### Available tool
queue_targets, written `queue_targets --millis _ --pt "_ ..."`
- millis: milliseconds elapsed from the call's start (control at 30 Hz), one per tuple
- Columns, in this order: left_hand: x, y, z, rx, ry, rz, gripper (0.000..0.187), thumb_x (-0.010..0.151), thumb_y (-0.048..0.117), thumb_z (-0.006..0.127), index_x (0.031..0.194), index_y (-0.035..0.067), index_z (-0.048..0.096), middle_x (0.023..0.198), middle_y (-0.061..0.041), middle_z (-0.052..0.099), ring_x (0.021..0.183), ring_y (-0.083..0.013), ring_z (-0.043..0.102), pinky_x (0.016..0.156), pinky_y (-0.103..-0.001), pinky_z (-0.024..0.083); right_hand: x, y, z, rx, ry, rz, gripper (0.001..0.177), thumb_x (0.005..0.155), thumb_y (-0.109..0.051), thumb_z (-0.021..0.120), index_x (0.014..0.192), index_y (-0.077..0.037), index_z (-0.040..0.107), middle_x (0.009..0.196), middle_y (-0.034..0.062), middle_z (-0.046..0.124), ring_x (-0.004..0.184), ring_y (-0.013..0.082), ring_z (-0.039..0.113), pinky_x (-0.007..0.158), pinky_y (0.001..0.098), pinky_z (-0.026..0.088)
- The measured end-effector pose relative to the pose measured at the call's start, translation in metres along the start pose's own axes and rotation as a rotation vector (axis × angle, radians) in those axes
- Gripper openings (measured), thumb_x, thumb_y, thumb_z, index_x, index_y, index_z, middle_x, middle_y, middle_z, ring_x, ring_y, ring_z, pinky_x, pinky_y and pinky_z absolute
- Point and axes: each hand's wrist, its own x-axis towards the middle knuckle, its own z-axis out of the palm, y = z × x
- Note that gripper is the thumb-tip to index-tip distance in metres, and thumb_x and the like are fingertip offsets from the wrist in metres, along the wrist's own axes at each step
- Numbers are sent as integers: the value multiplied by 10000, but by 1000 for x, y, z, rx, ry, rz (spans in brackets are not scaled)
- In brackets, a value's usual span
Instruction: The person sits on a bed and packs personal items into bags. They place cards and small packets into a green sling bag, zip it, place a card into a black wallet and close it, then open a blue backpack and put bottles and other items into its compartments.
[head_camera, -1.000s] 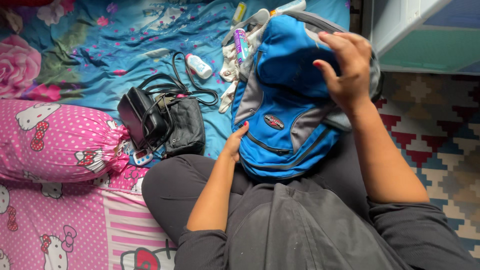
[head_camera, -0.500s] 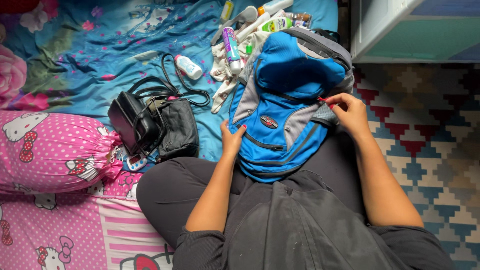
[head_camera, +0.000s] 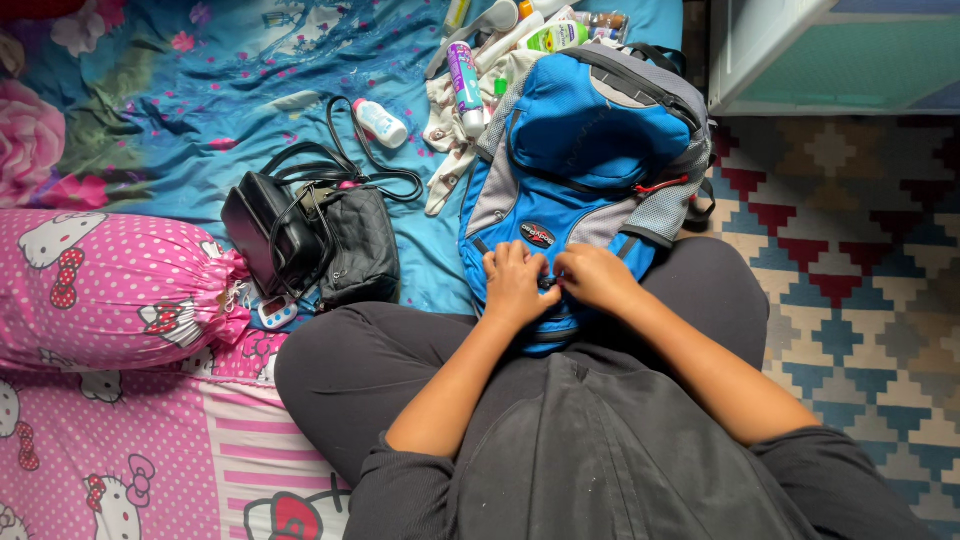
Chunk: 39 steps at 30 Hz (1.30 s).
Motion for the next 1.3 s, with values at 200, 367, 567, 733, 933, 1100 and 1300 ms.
queue_targets --millis 200,367,567,733,933,1100,1300 --pt "-8 -17 25 91 36 16 242 643 308 822 748 148 675 1005 -73 560 1047 -291 492 962 -488 346 4 -9 33 -219 115 -17 49 811 -153 679 808 -115 647 820 103 623 773 328 661 633 469 523" --pt "-9 -22 35 158 53 30 245 640 252 787 812 128 664 1000 -93 562 1033 -306 500 955 -505 347 2 -5 40 -321 152 -54 147 798 -196 686 852 -90 599 830 91 617 751 306 661 592 452 512" --pt "0 -38 29 314 85 17 255 687 156 735 910 125 614 1018 -88 562 1057 -295 509 988 -485 340 5 -9 41 -499 111 -63 160 800 -201 676 899 -107 593 847 61 631 700 266 674 576 430 499" --pt "6 -64 16 368 72 11 314 631 118 743 918 132 616 1019 -86 558 1072 -293 515 1013 -495 322 5 -9 37 -630 104 -156 130 838 -174 644 942 -110 601 823 38 636 662 218 677 597 376 454" --pt "11 -83 9 332 164 -44 311 692 129 770 948 117 593 1036 -83 544 1091 -293 511 1031 -481 336 4 -10 35 -744 53 -225 73 864 -149 609 931 -126 593 794 39 617 630 205 664 648 358 438" --pt "17 -97 20 363 183 -35 311 716 96 763 979 119 597 1053 -62 545 1106 -278 521 988 -456 399 -1 -14 27 -755 74 -260 36 867 -147 612 876 -137 579 778 39 591 629 199 645 673 369 431" --pt "3 -120 43 -156 289 -362 597 741 150 787 1248 97 476 1202 -206 497 1172 -411 509 970 -490 471 2 -33 18 -788 246 -300 240 852 -182 608 1091 -162 595 993 54 600 949 216 609 931 478 469"
